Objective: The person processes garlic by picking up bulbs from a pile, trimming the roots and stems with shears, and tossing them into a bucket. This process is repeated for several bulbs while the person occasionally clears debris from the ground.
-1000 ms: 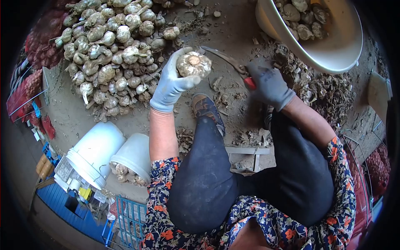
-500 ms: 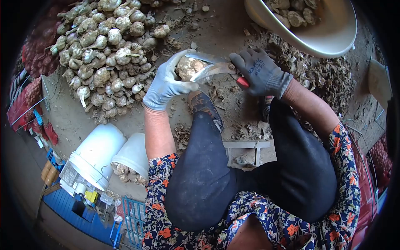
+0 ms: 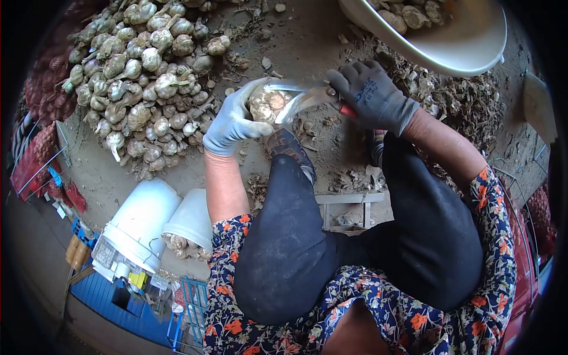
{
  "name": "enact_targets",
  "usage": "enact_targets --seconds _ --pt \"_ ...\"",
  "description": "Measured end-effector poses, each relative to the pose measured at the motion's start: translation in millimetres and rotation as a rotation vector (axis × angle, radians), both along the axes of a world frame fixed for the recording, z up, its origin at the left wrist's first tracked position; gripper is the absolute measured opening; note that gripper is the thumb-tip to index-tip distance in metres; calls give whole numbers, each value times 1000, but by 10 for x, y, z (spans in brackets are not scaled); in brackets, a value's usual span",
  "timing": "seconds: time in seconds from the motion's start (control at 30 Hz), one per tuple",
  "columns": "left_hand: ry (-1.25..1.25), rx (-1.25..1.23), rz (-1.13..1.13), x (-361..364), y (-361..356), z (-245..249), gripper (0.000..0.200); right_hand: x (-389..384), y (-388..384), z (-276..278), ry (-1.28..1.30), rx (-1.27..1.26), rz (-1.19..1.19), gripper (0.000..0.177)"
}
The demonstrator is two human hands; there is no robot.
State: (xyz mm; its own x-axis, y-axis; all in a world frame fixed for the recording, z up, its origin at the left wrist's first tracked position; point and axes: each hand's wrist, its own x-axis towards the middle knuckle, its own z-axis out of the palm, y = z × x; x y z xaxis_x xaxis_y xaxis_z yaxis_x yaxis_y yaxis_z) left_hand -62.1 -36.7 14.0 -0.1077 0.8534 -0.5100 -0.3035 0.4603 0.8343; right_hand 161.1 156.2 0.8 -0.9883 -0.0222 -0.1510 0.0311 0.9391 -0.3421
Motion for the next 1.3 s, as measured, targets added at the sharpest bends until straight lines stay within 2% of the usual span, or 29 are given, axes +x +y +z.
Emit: enact_targets --seconds 0.07,0.2,0.23,0.37,0.47,0.6,0.67,0.73,0.8,0.83,0.87,0.9,0.93,1.0,1.03,1.07,1.1,1.13,1.17,1.2,1.23,1.27,1.3 --pt "38 16 -18 -36 0 2 89 10 -21 -15 -64 100 -32 45" --pt "100 38 -58 -98 -14 -12 92 27 -45 -27 -154 61 -47 45" --pt "-7 32 9 -73 -13 4 91 33 -54 -18 -118 24 -61 46" --pt "-138 78 -32 0 -11 -6 93 59 -61 -47 53 -45 -80 48" --pt "-256 68 -52 49 51 43 94 38 -64 -68 79 -36 -74 47" --pt "-268 25 -91 24 40 -3 96 43 -68 -133 101 -51 -30 44" --pt "-233 52 -64 62 46 -61 91 69 -103 -119 -25 -4 21 42" --pt "-277 -7 -74 51 66 -116 84 80 -119 -40 -20 -86 -6 37" --pt "-317 -4 98 169 178 -2 78 62 -173 99 -353 -399 -245 31" --pt "-287 -8 138 173 251 33 76 52 -199 124 -326 -392 -232 31" --pt "-264 -13 176 182 362 118 74 73 -244 114 -318 -483 -352 29" --pt "-226 67 134 200 551 324 81 92 -260 57 -316 -575 -469 27" --pt "-193 139 95 237 756 557 87 124 -265 -33 -311 -573 -458 27" --pt "38 606 148 347 1084 733 80 226 -315 -260 -205 -644 -425 27" --pt "75 608 109 216 1181 846 79 268 -335 -406 -121 -687 -407 28" --pt "113 610 73 40 1227 911 78 206 -309 -317 -115 -684 -394 28" --pt "570 366 145 -204 1158 894 77 149 -297 -145 -268 -666 -420 28" --pt "788 11 253 -479 1125 819 73 120 -306 -42 -416 -645 -448 28" --pt "1605 -176 261 -862 946 426 66 180 -319 -137 -377 -666 -425 30" --pt "1458 -622 235 -997 845 487 60 149 -301 -139 -369 -669 -428 30" --pt "1593 -888 134 -1180 707 266 48 153 -302 -107 -414 -680 -439 30" --pt "1793 -895 44 -1340 469 -26 47 168 -295 -76 -465 -683 -443 30" --pt "1918 -768 67 -1466 299 -265 48 162 -288 -57 -450 -683 -435 30"
